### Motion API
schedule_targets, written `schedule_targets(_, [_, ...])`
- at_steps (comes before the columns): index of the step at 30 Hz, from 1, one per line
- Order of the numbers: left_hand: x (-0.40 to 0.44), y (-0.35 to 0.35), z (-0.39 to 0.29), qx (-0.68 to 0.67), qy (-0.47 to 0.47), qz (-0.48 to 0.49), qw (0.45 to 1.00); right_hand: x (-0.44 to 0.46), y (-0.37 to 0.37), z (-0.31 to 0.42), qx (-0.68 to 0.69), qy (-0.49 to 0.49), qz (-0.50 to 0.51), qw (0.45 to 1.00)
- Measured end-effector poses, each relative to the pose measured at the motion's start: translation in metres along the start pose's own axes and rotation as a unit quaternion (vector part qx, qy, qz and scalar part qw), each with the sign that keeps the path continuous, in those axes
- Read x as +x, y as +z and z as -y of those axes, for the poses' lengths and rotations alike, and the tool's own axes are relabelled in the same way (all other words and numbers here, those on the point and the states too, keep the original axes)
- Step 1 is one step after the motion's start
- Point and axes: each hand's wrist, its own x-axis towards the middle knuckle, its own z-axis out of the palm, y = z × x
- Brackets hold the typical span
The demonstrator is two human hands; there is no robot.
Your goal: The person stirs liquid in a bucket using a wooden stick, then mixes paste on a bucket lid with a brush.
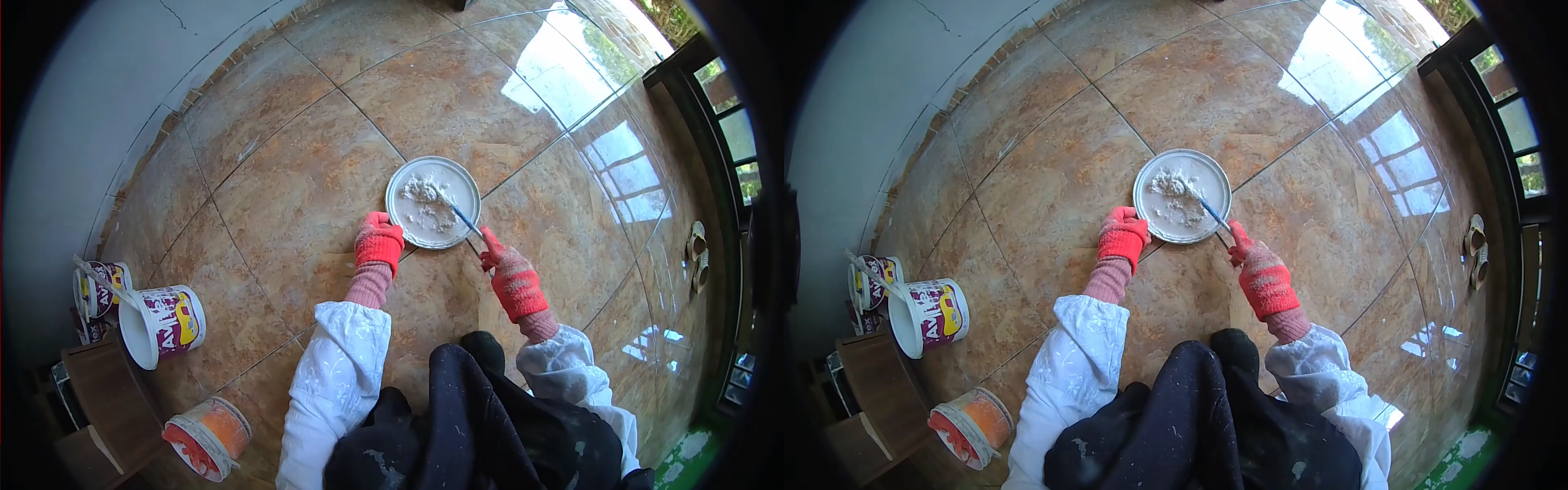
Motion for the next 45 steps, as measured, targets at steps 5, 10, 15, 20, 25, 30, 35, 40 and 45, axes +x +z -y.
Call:
schedule_targets(5, [0.011, 0.004, 0.015, -0.009, 0.032, -0.001, 0.999, -0.023, -0.002, -0.005, -0.005, -0.035, -0.015, 0.999])
schedule_targets(10, [0.002, 0.001, 0.003, -0.015, 0.024, 0.009, 1.0, -0.036, -0.007, -0.009, 0.014, -0.025, -0.03, 0.999])
schedule_targets(15, [0.002, 0.0, -0.001, -0.012, 0.004, 0.017, 1.0, -0.052, -0.006, -0.01, -0.034, -0.033, -0.013, 0.999])
schedule_targets(20, [-0.007, -0.001, -0.013, -0.032, -0.01, 0.015, 0.999, -0.036, 0.009, -0.014, -0.041, -0.041, -0.027, 0.998])
schedule_targets(25, [0.004, 0.001, 0.003, -0.029, 0.013, 0.015, 0.999, -0.002, 0.006, 0.003, -0.019, -0.018, -0.018, 0.999])
schedule_targets(30, [0.004, 0.002, 0.005, -0.019, 0.019, 0.0, 1.0, -0.007, 0.002, 0.004, 0.027, -0.04, -0.004, 0.999])
schedule_targets(35, [-0.011, -0.004, -0.02, 0.001, -0.011, 0.025, 1.0, -0.036, 0.007, -0.01, 0.016, 0.007, 0.009, 1.0])
schedule_targets(40, [-0.003, -0.004, -0.012, 0.013, -0.001, 0.021, 1.0, -0.048, 0.011, -0.002, 0.077, 0.033, 0.041, 0.996])
schedule_targets(45, [-0.006, -0.004, -0.017, 0.02, -0.011, 0.023, 0.999, -0.032, 0.012, 0.014, -0.035, -0.08, -0.02, 0.996])
